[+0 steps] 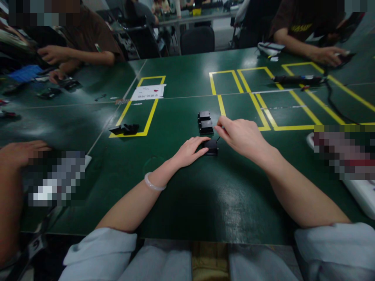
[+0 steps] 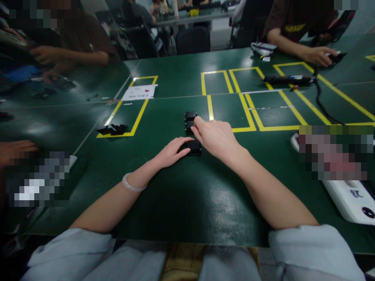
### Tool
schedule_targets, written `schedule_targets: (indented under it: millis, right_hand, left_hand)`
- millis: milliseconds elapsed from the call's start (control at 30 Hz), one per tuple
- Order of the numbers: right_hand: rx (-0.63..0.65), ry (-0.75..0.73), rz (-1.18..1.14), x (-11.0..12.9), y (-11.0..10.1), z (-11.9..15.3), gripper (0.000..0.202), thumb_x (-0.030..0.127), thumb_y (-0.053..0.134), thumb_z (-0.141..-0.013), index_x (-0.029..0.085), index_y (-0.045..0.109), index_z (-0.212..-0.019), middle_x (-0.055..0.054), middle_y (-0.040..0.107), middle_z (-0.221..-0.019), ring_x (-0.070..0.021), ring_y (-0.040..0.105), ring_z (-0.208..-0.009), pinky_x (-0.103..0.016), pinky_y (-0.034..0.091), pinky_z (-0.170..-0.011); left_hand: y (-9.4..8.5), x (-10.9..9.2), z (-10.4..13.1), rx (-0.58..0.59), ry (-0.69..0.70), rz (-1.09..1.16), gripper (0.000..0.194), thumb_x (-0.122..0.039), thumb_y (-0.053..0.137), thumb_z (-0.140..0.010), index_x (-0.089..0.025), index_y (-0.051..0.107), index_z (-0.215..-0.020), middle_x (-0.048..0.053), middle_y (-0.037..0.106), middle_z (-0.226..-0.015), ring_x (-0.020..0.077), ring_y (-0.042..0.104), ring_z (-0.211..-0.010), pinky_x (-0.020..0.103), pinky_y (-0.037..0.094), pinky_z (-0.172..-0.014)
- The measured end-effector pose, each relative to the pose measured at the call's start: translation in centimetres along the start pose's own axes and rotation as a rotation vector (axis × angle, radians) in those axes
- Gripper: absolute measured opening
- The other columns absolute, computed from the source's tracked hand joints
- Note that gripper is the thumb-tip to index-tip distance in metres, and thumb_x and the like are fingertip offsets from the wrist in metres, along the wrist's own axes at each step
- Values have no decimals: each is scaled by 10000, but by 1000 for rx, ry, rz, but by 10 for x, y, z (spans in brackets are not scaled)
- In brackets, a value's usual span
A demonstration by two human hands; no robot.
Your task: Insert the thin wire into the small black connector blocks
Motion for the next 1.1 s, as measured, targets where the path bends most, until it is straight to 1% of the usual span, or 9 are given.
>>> schedule_targets:
  millis: [100, 200, 267, 467, 533, 700, 800, 967, 1100]
  right_hand:
    - [8, 25, 30, -2, 1, 0, 390, 341, 236, -1018, 191, 575, -1138, -94, 735, -877, -219, 659, -728, -303, 215, -565]
    - [-1, 13, -20, -2, 1, 0, 371, 306, 254, -1007, 200, 528, -1234, -81, 742, -954, -209, 657, -746, -297, 239, -580]
    - [-4, 6, -41, -1, 0, 0, 368, 298, 259, -1003, 201, 511, -1252, -76, 741, -976, -203, 656, -756, -293, 252, -589]
    - [32, 29, 33, -2, 2, -2, 411, 398, 248, -1018, 184, 581, -1127, -111, 733, -892, -235, 673, -785, -293, 259, -587]
    - [27, 39, 59, -4, 3, -2, 405, 385, 242, -1020, 190, 580, -1125, -108, 732, -873, -239, 677, -776, -294, 242, -575]
    - [-18, 26, 6, -3, 2, -1, 360, 331, 258, -1011, 198, 512, -1230, -69, 734, -894, -217, 666, -726, -295, 210, -554]
    - [-27, 25, -7, -3, 1, -1, 349, 327, 267, -1008, 194, 527, -1201, -67, 734, -904, -217, 669, -742, -297, 214, -555]
    - [8, 26, 35, -3, 1, -1, 405, 419, 259, -1017, 199, 590, -1095, -92, 733, -870, -240, 677, -771, -301, 222, -561]
    - [13, 31, 30, -3, 1, -1, 386, 350, 245, -1013, 191, 566, -1157, -94, 730, -871, -230, 675, -757, -302, 216, -558]
  left_hand:
    - [-1, -1, 0, 1, -2, 1, 441, -465, 403, -1023, -212, 487, -1374, 84, 590, -1373, 258, 553, -1222, 410, 418, -1035]
    - [-1, -1, 0, 2, -8, 1, 446, -466, 399, -1024, -207, 486, -1376, 87, 590, -1371, 258, 550, -1224, 412, 418, -1036]
    - [-1, -1, 0, 3, -7, 2, 448, -463, 399, -1024, -200, 487, -1376, 89, 589, -1371, 259, 549, -1223, 413, 419, -1035]
    - [1, 1, 0, 2, -7, -4, 446, -473, 404, -1021, -217, 484, -1377, 82, 595, -1360, 259, 557, -1204, 420, 424, -1028]
    - [0, 1, 1, 2, -10, -4, 441, -468, 405, -1021, -221, 482, -1378, 81, 595, -1360, 259, 555, -1208, 419, 424, -1030]
    - [0, 0, 0, 2, -6, -3, 434, -460, 408, -1022, -220, 480, -1376, 78, 595, -1359, 256, 553, -1212, 416, 424, -1027]
    - [0, -1, 0, 4, -7, -1, 438, -464, 406, -1023, -216, 482, -1375, 81, 594, -1361, 258, 554, -1213, 414, 424, -1025]
    - [0, 0, 0, 5, -10, 2, 444, -473, 404, -1021, -220, 482, -1377, 82, 593, -1364, 259, 557, -1205, 411, 425, -1022]
    - [-1, 0, 1, 6, -13, 10, 451, -479, 394, -1022, -218, 485, -1380, 84, 592, -1364, 258, 551, -1214, 414, 422, -1031]
Point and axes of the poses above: each hand's wrist, its own z-axis away from the middle knuckle, its own y-axis out of the palm, x = y × z, the point moved 9 cm from there along -z, towards the middle knuckle
